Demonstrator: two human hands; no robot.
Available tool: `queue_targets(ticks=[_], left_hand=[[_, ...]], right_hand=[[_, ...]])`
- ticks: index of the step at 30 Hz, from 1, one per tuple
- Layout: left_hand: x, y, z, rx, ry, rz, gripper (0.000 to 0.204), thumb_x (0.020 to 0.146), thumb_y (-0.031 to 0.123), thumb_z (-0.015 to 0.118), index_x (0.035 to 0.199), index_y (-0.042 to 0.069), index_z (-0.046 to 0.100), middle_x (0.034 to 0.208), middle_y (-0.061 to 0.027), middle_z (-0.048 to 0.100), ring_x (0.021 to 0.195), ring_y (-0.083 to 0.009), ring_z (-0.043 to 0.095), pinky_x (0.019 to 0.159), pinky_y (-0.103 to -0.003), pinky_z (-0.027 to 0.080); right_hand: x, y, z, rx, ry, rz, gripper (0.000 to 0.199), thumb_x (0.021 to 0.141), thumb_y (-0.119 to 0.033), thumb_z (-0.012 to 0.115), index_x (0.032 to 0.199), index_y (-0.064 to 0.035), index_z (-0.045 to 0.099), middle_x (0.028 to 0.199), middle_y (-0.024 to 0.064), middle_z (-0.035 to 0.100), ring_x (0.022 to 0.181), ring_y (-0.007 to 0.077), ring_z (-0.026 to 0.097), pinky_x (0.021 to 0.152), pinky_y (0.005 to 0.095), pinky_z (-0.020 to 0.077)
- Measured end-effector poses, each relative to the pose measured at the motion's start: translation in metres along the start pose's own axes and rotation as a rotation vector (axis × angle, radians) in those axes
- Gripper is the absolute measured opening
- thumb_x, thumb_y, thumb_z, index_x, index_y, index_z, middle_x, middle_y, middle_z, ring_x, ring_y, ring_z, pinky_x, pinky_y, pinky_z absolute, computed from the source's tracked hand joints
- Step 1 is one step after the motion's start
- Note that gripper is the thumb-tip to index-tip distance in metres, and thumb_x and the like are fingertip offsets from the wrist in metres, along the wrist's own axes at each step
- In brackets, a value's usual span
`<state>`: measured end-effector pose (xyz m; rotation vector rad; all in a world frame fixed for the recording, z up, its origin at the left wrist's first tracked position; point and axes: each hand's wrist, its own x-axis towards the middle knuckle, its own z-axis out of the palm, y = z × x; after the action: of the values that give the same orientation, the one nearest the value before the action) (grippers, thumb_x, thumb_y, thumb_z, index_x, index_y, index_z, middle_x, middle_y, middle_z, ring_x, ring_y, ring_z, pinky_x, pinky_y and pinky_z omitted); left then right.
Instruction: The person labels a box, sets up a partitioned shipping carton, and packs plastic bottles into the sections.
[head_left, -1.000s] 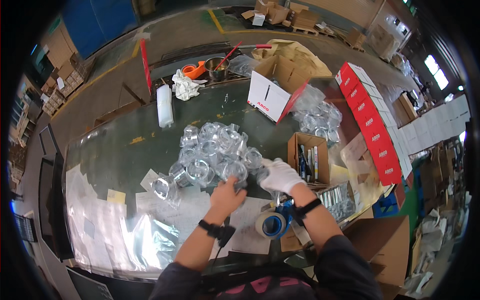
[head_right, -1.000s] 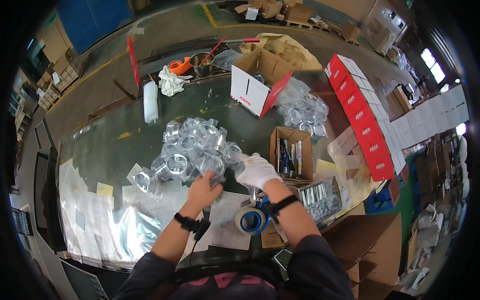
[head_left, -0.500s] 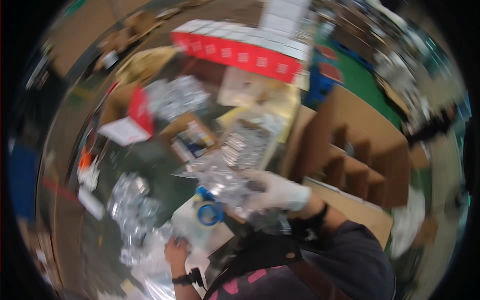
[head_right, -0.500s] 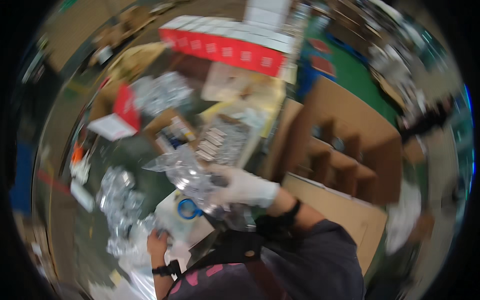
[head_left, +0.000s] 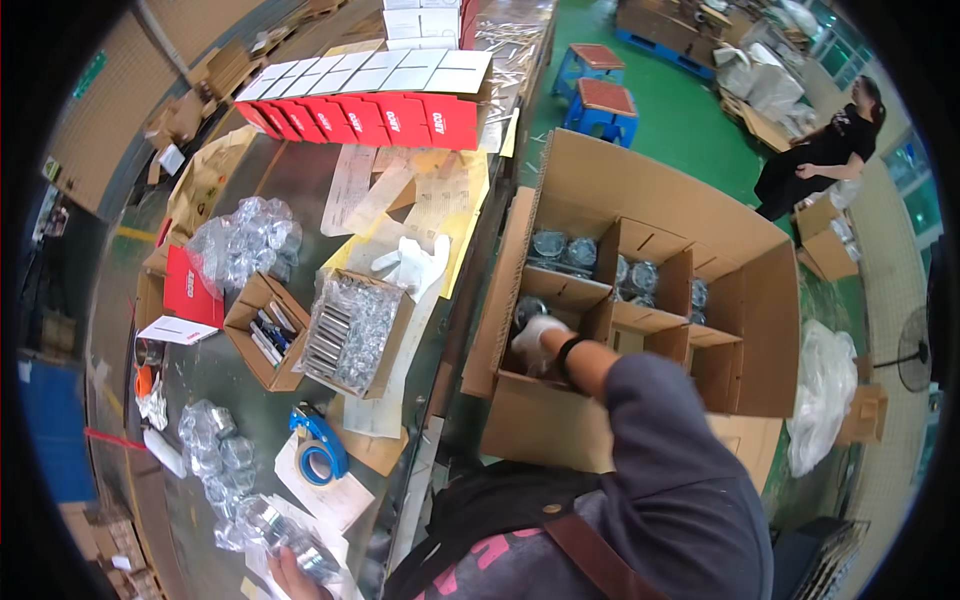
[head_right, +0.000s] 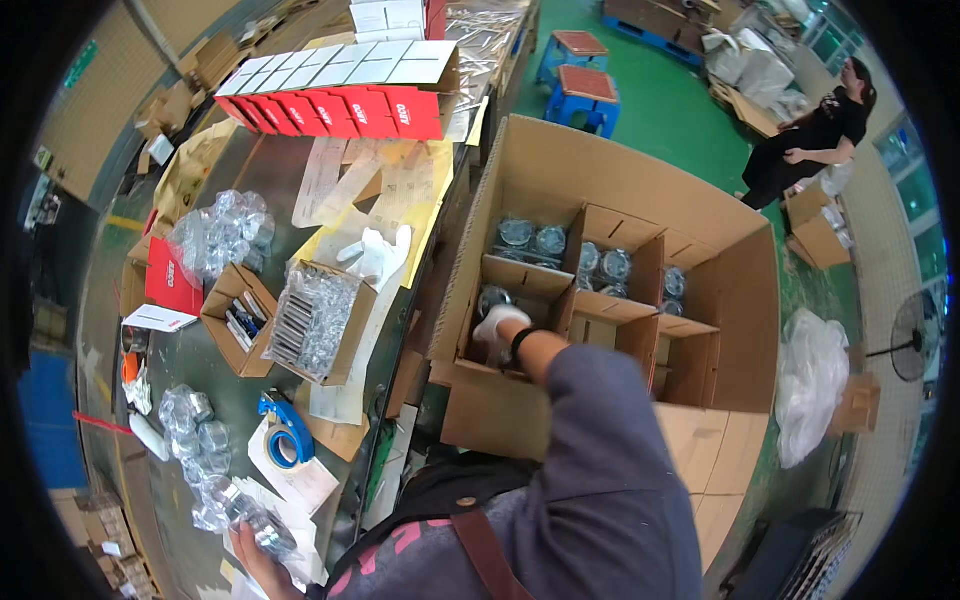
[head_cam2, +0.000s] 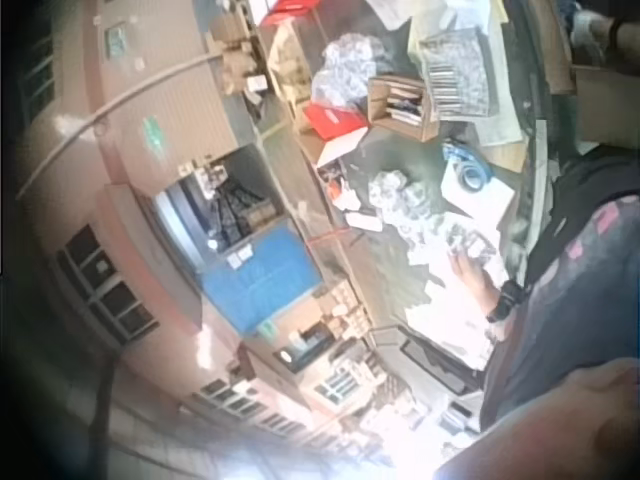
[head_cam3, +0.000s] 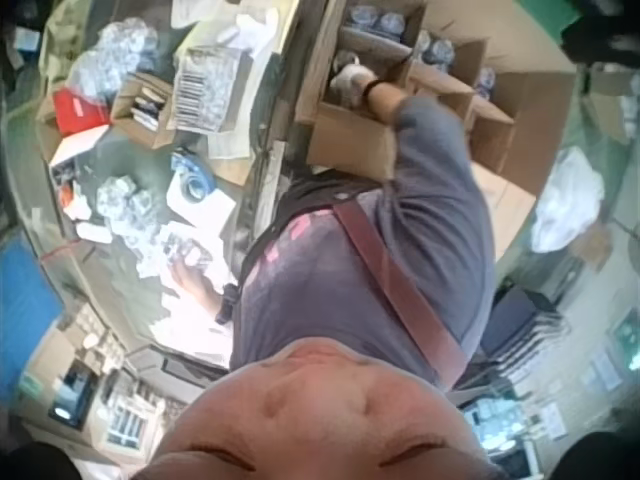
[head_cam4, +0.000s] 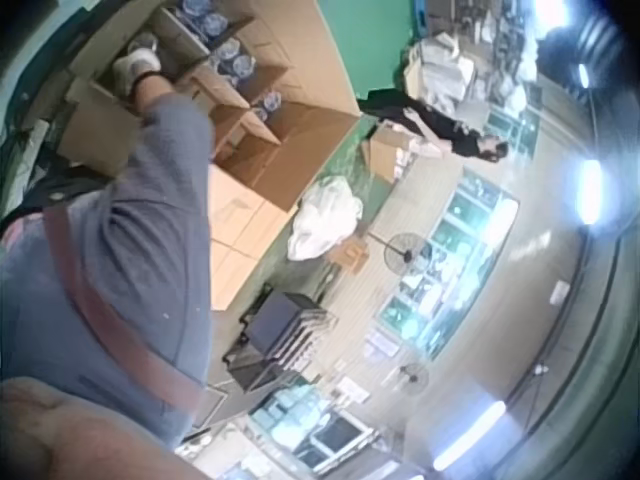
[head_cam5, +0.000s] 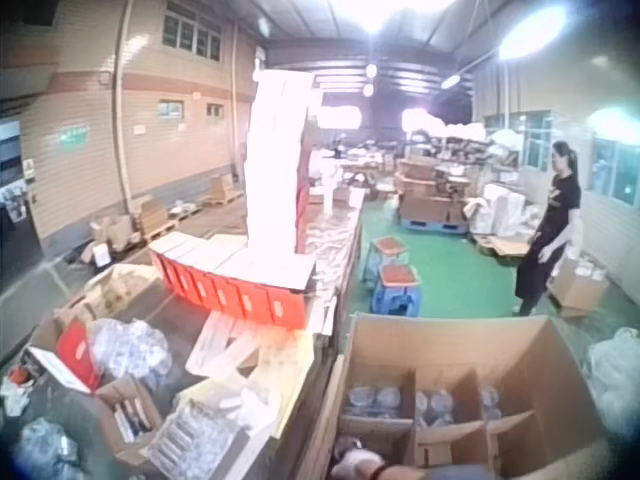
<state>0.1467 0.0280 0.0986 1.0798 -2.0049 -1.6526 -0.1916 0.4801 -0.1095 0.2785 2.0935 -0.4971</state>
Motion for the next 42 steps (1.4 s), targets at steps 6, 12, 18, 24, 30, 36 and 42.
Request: queue_targets(ticks=[6,12,18,24,30,36,42], left_hand=[[-0.095,0.021,0.032,0.542,-0.143,0.309,0.035,0.090,0.007,0.051,0.122,-0.004,0.061,0.121,-0.0239,0.059,0.117,-0.0409,0.051,0.099,-0.047,0.040],[-0.055,0.149,0.204,0.339,-1.073,0.196,0.040,0.083,0.026,0.065,0.110,-0.003,0.059,0.104,-0.0102,0.060,0.097,-0.0220,0.056,0.086,-0.032,0.043],[-0.076,0.070,0.406,0.455,-1.558,0.052,0.029,0.094,0.027,0.056,0.104,0.001,0.062,0.091,-0.0138,0.065,0.087,-0.0257,0.063,0.078,-0.036,0.049],[-0.058,-0.051,0.573,0.996,-1.391,0.283,0.044,0.083,0.037,0.054,0.111,0.007,0.066,0.112,-0.0231,0.065,0.109,-0.0375,0.060,0.093,-0.044,0.046],[-0.056,-0.173,0.588,1.483,-1.697,0.507,0.087,0.087,0.044,0.054,0.154,0.011,0.010,0.156,-0.0257,0.017,0.135,-0.0486,0.033,0.114,-0.053,0.022],[-0.083,-0.029,0.516,1.349,-1.673,0.480,0.037,0.090,0.026,0.053,0.117,0.003,0.060,0.101,-0.0204,0.067,0.099,-0.0397,0.063,0.089,-0.048,0.049],[-0.067,0.050,0.319,0.583,-1.512,0.330,0.036,0.099,0.030,0.051,0.123,0.003,0.057,0.126,-0.0161,0.058,0.117,-0.0316,0.055,0.101,-0.039,0.043]], right_hand=[[0.008,0.000,0.010,-0.056,-0.053,-0.129,0.063,0.071,-0.046,0.077,0.117,-0.0061,0.063,0.111,0.0198,0.066,0.102,0.0330,0.063,0.089,0.0369,0.0506],[0.018,0.022,0.022,-0.147,0.145,-0.143,0.053,0.072,-0.033,0.075,0.114,-0.0011,0.065,0.114,0.0254,0.064,0.103,0.0381,0.064,0.089,0.0416,0.0528],[-0.100,0.087,-0.096,0.479,0.822,-0.570,0.045,0.087,-0.035,0.061,0.118,-0.0021,0.062,0.118,0.0211,0.063,0.107,0.0336,0.062,0.093,0.0399,0.0480],[-0.260,0.235,-0.072,1.457,1.020,-0.432,0.033,0.098,-0.020,0.054,0.123,0.0025,0.053,0.108,0.0133,0.064,0.095,0.0193,0.064,0.081,0.0307,0.0533],[-0.274,0.311,0.063,1.514,0.892,-0.016,0.024,0.097,-0.017,0.057,0.117,-0.0030,0.057,0.102,0.0077,0.065,0.088,0.0148,0.064,0.073,0.0258,0.0528],[-0.263,0.285,0.063,1.313,0.718,-0.024,0.026,0.097,-0.014,0.055,0.117,0.0022,0.056,0.104,0.0095,0.066,0.091,0.0170,0.066,0.077,0.0280,0.0535],[-0.236,0.150,0.004,0.685,0.317,-0.618,0.024,0.084,-0.010,0.063,0.106,-0.0017,0.064,0.094,0.0147,0.070,0.088,0.0268,0.069,0.080,0.0339,0.0528]])
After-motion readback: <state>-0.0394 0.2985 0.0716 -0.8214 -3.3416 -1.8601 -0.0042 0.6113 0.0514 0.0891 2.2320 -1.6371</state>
